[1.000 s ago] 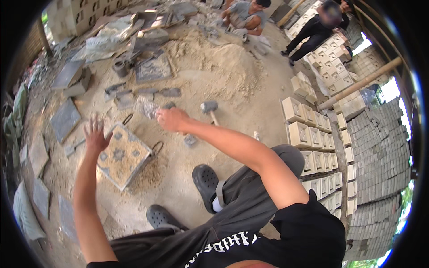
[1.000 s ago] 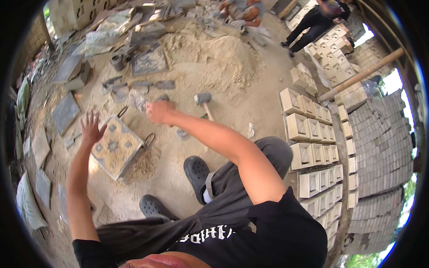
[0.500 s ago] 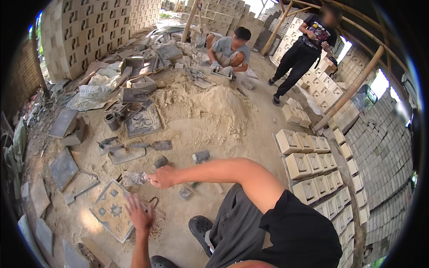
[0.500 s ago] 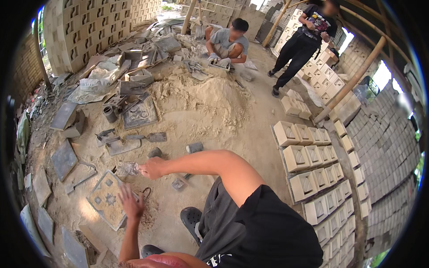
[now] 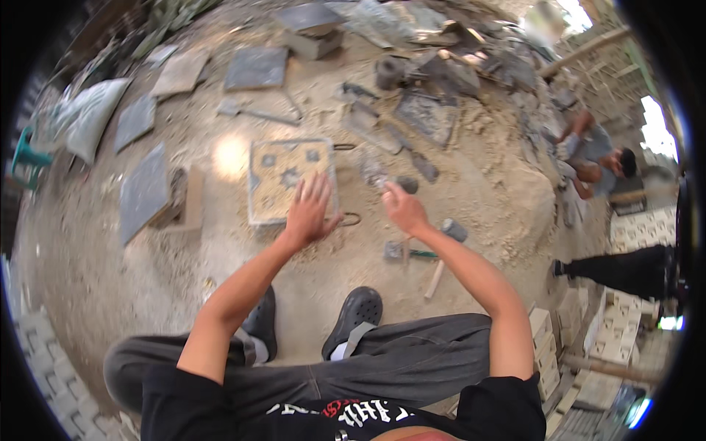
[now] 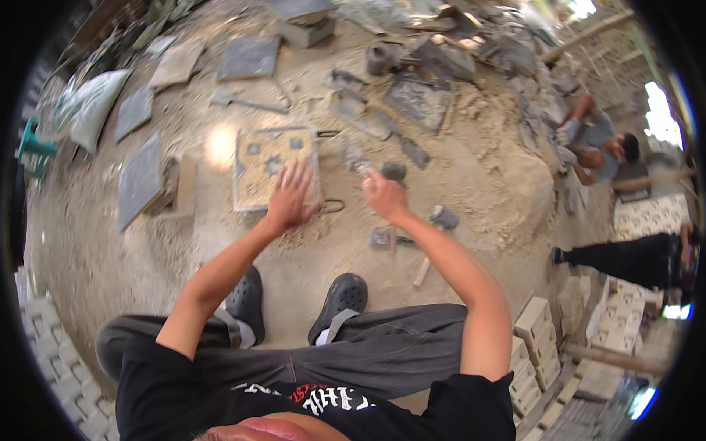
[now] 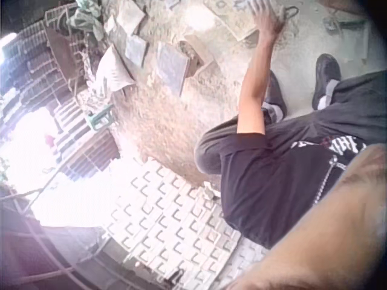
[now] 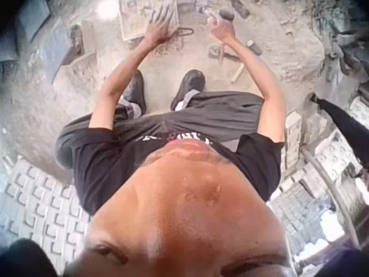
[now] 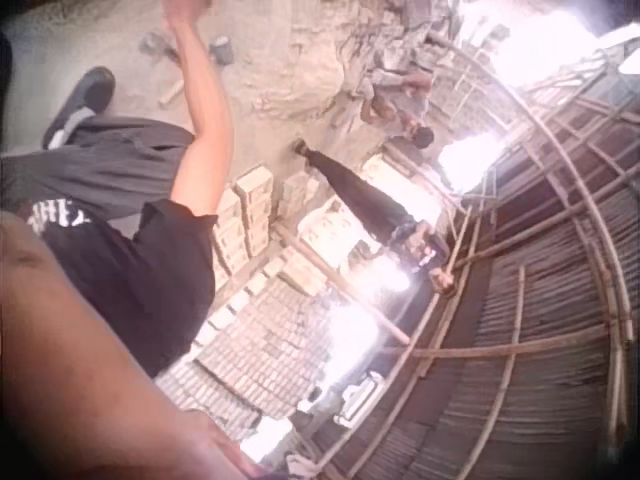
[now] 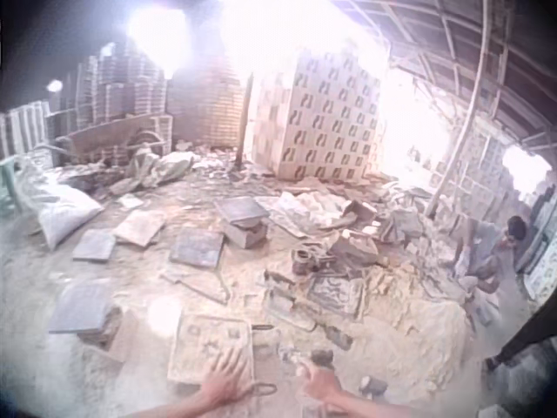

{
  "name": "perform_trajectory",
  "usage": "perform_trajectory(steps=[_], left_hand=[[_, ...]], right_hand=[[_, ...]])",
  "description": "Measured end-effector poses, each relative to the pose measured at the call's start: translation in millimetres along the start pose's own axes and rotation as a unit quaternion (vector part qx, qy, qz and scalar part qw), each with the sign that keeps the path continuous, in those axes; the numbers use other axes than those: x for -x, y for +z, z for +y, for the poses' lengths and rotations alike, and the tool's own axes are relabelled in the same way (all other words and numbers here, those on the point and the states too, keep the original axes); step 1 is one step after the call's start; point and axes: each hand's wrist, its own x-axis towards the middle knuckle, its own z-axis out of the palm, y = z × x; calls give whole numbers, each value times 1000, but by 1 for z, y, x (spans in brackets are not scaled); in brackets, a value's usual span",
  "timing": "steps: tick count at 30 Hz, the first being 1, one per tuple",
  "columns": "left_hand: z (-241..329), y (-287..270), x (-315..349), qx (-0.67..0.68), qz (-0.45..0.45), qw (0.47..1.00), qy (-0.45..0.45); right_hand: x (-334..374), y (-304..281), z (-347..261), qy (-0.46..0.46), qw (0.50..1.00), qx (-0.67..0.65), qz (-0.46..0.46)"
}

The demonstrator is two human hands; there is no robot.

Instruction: The person applies a sand and cement mixture into a decorative mold using a trowel and hands, compacts it by striking with a mallet, levels the excess material, and then lifts the finished tile to place it aside.

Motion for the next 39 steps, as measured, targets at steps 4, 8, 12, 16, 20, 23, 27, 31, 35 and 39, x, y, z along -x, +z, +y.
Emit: perform_trajectory(steps=[4,8,12,16,20,23,27,31,35,39], left_hand=[[-13,15,2,-58,-9,980,-193],[37,16,44,54,-102,971,207],[25,15,79,109,-126,923,348],[-35,0,99,50,-201,952,226],[-52,-42,114,5,-165,984,73],[-67,-50,134,-17,-120,992,14],[-98,-52,158,-14,-50,998,-43],[-126,-59,173,29,23,990,-137],[-132,-69,138,59,49,965,-249],[-132,-96,115,12,-3,932,-362]], right_hand=[[6,-2,-1,22,1000,-11,13],[2,-8,-9,-7,1000,-4,14],[-5,-5,-72,-113,992,10,-60],[3,33,-111,-262,956,-15,-130],[7,60,-133,-309,927,34,-211],[-17,77,-123,-309,923,58,-224],[-58,64,-134,-209,937,101,-261],[-108,31,-142,-139,952,165,-219],[-155,28,-48,-81,970,200,-113],[-128,6,-4,-5,980,172,-104]])
